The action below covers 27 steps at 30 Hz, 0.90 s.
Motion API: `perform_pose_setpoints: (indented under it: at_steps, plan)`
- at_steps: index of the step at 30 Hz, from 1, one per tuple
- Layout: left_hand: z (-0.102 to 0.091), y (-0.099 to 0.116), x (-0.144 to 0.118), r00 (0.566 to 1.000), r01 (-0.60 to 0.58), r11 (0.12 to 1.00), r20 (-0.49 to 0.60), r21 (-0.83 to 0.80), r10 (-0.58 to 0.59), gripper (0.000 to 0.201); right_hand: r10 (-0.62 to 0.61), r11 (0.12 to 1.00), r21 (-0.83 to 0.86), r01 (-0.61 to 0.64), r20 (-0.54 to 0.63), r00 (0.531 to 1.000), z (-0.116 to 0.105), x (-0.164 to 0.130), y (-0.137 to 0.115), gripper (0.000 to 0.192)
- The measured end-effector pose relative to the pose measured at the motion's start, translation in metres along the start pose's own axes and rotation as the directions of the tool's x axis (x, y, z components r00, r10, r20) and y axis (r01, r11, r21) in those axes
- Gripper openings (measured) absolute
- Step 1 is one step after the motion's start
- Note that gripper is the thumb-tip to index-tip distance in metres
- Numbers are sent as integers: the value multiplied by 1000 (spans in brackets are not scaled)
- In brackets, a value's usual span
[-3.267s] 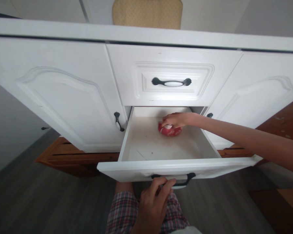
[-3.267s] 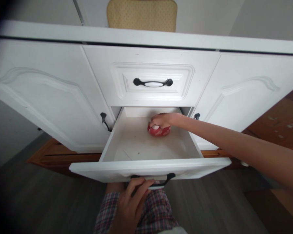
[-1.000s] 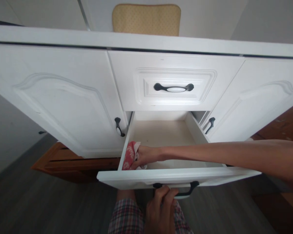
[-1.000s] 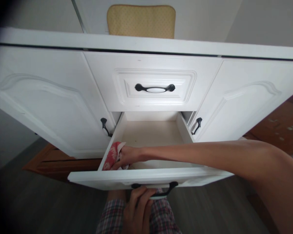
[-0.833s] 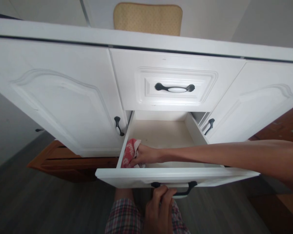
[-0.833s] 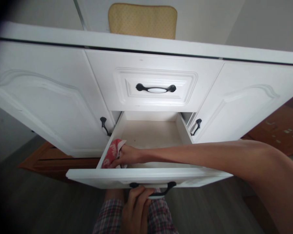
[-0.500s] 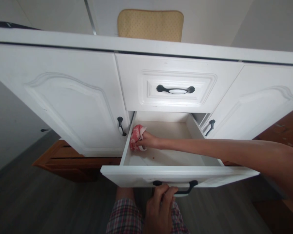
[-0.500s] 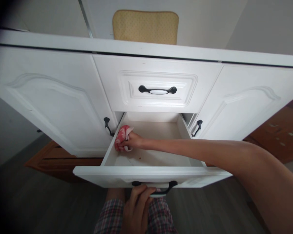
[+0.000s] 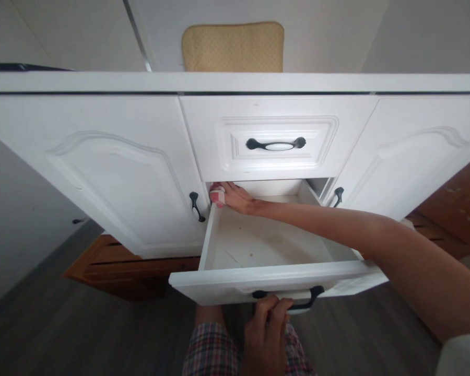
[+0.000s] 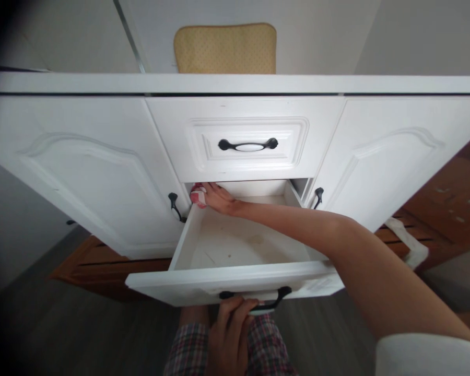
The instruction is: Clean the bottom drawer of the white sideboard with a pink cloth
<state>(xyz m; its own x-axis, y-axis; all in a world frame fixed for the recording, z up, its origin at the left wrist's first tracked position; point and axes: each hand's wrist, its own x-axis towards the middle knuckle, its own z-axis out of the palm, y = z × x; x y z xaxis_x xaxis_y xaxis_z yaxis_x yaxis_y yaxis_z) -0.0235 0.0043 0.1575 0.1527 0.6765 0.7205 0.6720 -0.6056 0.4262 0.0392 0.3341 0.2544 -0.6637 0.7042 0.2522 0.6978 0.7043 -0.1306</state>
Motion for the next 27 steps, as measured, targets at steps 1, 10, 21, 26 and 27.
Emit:
perform_pose_setpoints:
  at_steps: [1,10,21,26,27]
  plan:
    - [0,1,0,1000,13,1000,6,-9,-13,42,-4,998,-69,5,7,1000,-3,3,1,59]
    - [2,4,4,1000,12,1000,-8,-9,-12,40,-109,960,-257,111,20,994,-8,-1,16,47]
    - [-10,-7,18,999,-40,991,-40,-128,35,37,-253,862,-408,302,170,952,-25,-38,58,37]
    - [-15,-13,18,995,-79,991,48,-104,84,34,-118,793,-573,208,191,975,-48,-92,97,40]
    - [-16,-13,18,994,-79,991,63,-107,86,34,-69,769,-614,178,198,978,-53,-106,107,40]
